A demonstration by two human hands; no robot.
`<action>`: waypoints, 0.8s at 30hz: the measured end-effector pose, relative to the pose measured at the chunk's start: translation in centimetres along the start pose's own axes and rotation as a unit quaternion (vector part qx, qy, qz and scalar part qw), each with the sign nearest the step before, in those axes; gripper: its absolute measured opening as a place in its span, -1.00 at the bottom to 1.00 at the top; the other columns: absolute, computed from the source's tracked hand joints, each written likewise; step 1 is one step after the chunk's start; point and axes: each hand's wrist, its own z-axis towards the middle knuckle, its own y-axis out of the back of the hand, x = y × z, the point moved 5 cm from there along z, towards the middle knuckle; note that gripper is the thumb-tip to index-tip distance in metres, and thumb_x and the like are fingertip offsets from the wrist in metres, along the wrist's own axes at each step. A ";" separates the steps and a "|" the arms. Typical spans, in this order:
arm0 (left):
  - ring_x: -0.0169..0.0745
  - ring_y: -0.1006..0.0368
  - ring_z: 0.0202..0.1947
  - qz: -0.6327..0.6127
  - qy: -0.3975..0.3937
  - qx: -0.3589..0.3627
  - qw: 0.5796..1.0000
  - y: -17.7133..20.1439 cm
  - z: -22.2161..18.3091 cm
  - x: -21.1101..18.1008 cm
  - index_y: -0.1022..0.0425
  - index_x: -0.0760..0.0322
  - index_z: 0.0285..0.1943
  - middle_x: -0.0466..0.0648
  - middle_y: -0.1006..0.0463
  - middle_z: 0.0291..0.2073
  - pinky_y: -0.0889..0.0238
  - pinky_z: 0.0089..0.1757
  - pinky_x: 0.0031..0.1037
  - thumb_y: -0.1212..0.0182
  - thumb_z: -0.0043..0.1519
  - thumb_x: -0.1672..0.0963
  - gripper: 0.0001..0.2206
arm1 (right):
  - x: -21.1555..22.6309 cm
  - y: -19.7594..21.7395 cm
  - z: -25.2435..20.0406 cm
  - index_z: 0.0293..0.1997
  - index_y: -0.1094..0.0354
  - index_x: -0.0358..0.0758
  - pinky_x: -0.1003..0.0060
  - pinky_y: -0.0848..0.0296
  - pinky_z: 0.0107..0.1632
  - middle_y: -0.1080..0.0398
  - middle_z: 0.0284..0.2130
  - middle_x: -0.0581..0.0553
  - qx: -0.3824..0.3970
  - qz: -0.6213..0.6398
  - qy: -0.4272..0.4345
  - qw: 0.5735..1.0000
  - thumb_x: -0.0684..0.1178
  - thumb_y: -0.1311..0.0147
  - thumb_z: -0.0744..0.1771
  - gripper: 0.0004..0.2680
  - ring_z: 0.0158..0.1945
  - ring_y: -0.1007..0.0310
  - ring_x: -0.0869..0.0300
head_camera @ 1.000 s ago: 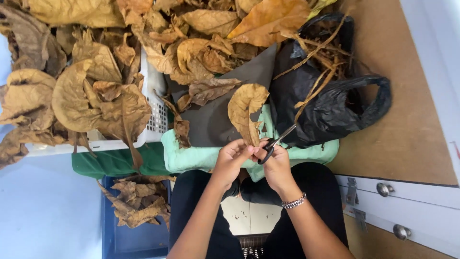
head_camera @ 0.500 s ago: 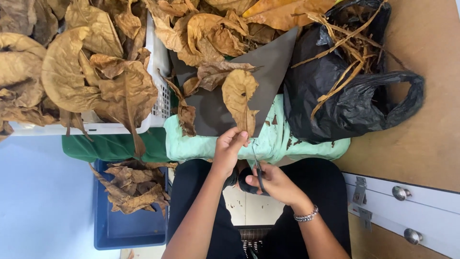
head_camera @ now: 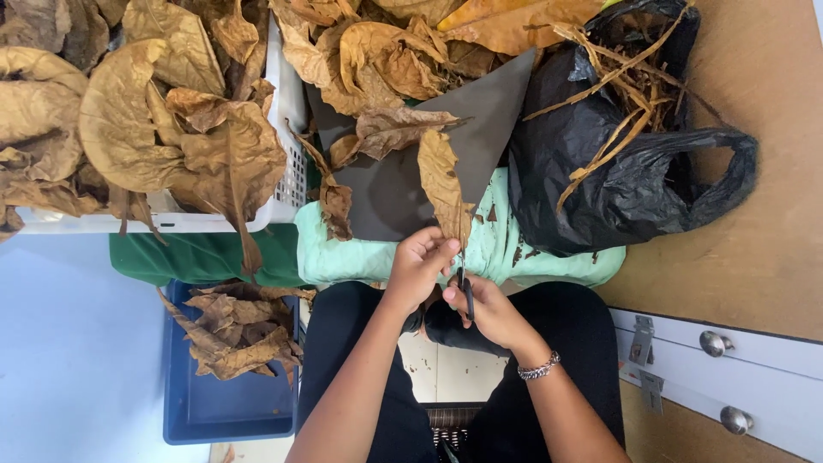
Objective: The person is manually removing the central veins from dried leaves using a pair of scissors, sorting the stems and leaf halves into different containers.
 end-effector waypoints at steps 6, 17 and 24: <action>-0.45 -0.40 -0.63 0.003 0.030 0.028 0.999 0.0 0.0 0.0 -0.62 0.38 -0.20 0.02 -0.60 -0.49 -0.33 -0.42 -0.61 -0.41 0.22 0.14 -0.85 | -1.2 0.9 0.1 -0.53 -0.32 -0.27 0.32 -0.39 -0.44 -0.23 -0.77 -0.08 -0.001 -0.007 0.019 1.000 0.05 -0.17 0.37 -0.71 -0.64 -0.33 0.18; -0.42 -0.47 -0.55 -0.001 0.040 0.013 0.999 0.2 0.1 0.1 -0.59 0.45 -0.10 0.05 -0.64 -0.40 -0.31 -0.48 -0.64 -0.45 0.19 0.14 -0.76 | -2.1 1.3 0.3 -0.59 -0.33 -0.28 0.39 -0.31 -0.48 -0.22 -0.80 -0.06 -0.014 -0.026 0.018 0.999 0.03 -0.18 0.37 -0.69 -0.68 -0.28 0.22; -0.40 -0.46 -0.51 -0.019 0.028 -0.007 0.999 0.2 -0.1 -0.4 -0.56 0.45 -0.09 0.05 -0.62 -0.39 -0.30 -0.48 -0.66 -0.42 0.21 0.15 -0.77 | -1.6 1.3 0.0 -0.58 -0.34 -0.28 0.38 -0.33 -0.49 -0.22 -0.80 -0.06 -0.010 -0.033 0.018 0.999 0.05 -0.20 0.36 -0.69 -0.67 -0.30 0.22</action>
